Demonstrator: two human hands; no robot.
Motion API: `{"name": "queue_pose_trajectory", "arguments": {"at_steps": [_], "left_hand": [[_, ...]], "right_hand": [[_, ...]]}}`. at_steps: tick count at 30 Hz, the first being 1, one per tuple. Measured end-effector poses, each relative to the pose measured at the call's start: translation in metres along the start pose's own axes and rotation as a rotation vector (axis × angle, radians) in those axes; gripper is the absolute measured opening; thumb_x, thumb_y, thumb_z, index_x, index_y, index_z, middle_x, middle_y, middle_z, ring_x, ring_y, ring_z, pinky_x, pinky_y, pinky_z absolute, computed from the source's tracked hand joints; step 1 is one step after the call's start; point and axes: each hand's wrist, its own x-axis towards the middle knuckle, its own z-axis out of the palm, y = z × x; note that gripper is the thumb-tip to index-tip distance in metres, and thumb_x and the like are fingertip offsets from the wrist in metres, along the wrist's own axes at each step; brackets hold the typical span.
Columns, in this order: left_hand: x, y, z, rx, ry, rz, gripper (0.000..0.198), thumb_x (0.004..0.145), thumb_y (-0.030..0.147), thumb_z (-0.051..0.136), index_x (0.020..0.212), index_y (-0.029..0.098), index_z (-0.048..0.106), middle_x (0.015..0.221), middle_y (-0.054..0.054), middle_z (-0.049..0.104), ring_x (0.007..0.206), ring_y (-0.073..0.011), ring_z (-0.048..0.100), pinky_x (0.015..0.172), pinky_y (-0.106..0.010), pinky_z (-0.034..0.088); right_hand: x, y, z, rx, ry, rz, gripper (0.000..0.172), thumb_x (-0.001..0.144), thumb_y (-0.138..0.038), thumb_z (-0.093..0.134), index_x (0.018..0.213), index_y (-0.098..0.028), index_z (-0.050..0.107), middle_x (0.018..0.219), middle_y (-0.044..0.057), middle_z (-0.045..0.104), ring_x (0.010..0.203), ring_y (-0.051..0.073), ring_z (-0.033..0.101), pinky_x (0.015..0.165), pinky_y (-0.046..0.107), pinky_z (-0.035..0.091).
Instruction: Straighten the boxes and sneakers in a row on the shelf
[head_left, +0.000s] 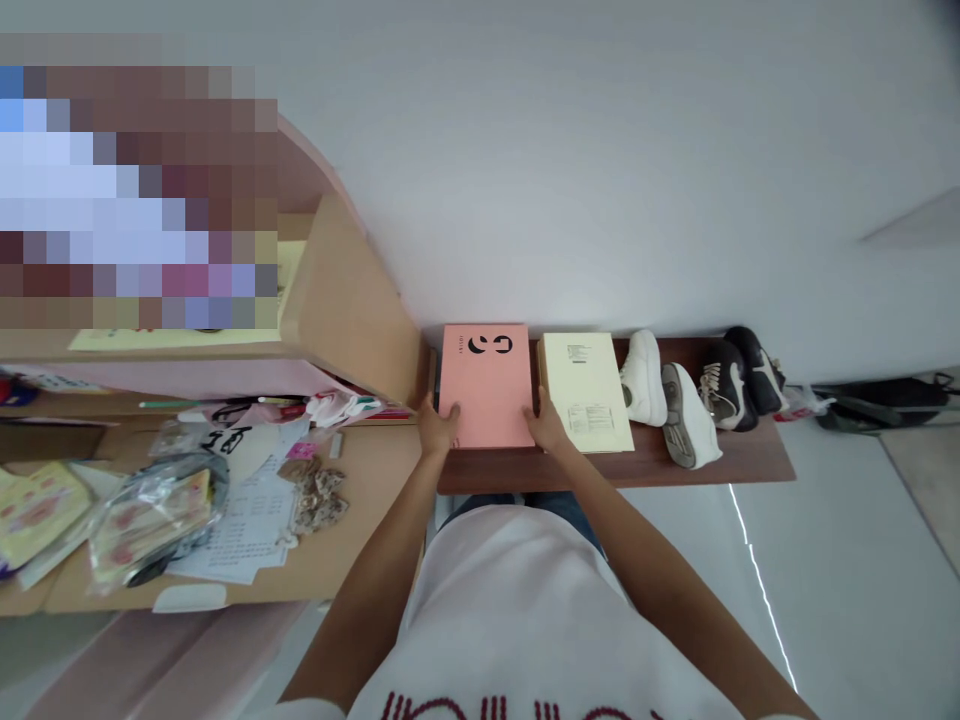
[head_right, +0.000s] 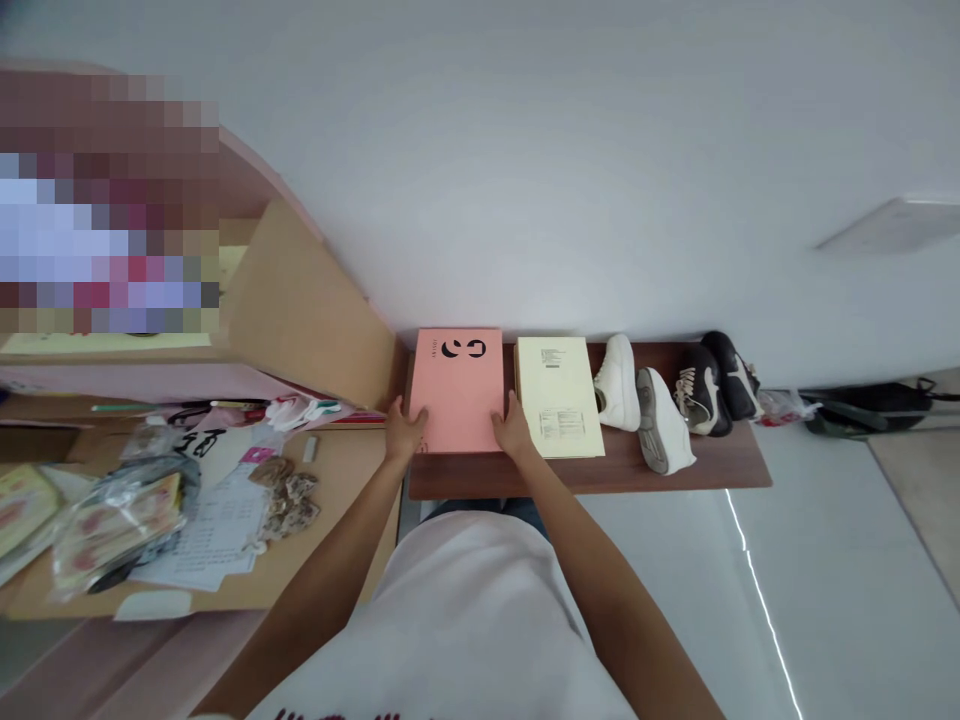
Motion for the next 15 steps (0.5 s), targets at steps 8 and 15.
{"name": "queue_pose_trajectory", "arguments": {"at_steps": [8, 15], "left_hand": [[-0.052, 0.045, 0.052, -0.029, -0.192, 0.302, 0.062, 0.082, 0.030, 0.077, 0.139, 0.018, 0.056, 0.149, -0.016, 0.052, 0.146, -0.0324, 0.041, 0.126, -0.045, 0.025], [-0.096, 0.057, 0.127, -0.001, -0.403, 0.293, 0.059, 0.087, 0.036, 0.072, 0.141, 0.019, 0.056, 0.149, -0.016, 0.053, 0.144, -0.0320, 0.045, 0.124, -0.047, 0.029]], "right_hand": [[-0.008, 0.008, -0.072, 0.069, 0.122, -0.092, 0.087, 0.091, -0.057, 0.054, 0.163, -0.022, 0.020, 0.168, 0.015, 0.028, 0.151, 0.032, 0.036, 0.125, 0.054, 0.026], [-0.003, 0.025, -0.138, -0.110, 0.226, -0.150, 0.079, 0.092, -0.051, 0.051, 0.160, -0.015, 0.029, 0.163, 0.017, 0.036, 0.152, 0.031, 0.032, 0.126, 0.051, 0.025]]}}
